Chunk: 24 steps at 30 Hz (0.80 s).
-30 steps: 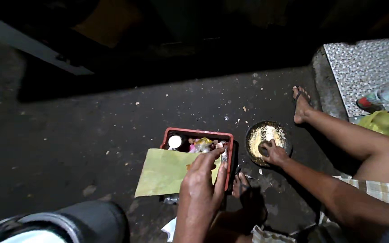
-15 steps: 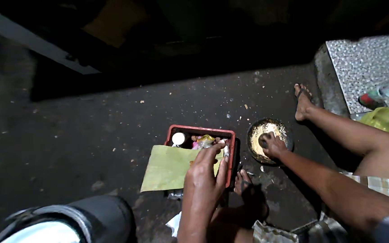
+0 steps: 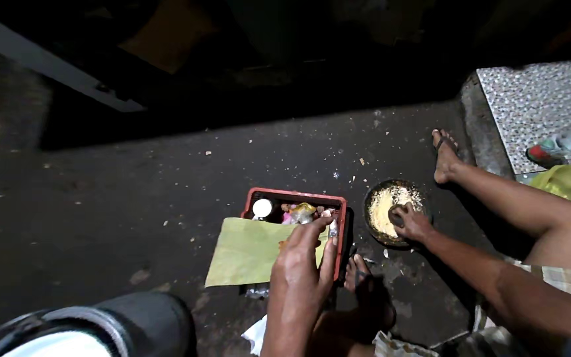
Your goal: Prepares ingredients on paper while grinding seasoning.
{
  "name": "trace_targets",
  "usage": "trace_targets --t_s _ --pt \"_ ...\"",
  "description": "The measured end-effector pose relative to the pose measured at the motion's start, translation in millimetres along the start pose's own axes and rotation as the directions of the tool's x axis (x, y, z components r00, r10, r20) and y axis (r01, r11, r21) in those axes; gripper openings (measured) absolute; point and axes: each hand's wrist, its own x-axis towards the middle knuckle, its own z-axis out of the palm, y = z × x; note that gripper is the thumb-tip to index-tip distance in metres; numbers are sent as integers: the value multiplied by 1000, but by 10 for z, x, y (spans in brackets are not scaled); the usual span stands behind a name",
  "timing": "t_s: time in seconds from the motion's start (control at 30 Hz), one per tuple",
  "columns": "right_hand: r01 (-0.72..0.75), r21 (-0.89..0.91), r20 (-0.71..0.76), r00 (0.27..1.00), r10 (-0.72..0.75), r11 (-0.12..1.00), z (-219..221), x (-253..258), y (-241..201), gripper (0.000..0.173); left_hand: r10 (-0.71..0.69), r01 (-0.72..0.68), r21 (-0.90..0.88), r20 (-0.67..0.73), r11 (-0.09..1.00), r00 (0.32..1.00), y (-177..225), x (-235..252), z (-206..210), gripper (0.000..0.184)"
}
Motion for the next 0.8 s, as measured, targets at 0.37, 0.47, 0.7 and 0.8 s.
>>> trace_targets --t_s 0.37,0.47,0.7,0.8 --pt "-27 53 31 999 26 998 151 -61 -142 67 -3 3 -6 -13 1000 1000 23 -52 -23 33" --pt "69 -69 27 997 -67 995 56 15 -73 61 0 -1 7 6 1000 1000 23 -48 -5 33" --pt "-154 233 -21 986 163 960 -115 188 -317 70 10 -10 9 2 1000 1000 53 -53 7 32" --pt "-9 58 40 999 7 998 157 -17 -243 67 8 -8 3 2 1000 1000 38 -50 12 32"
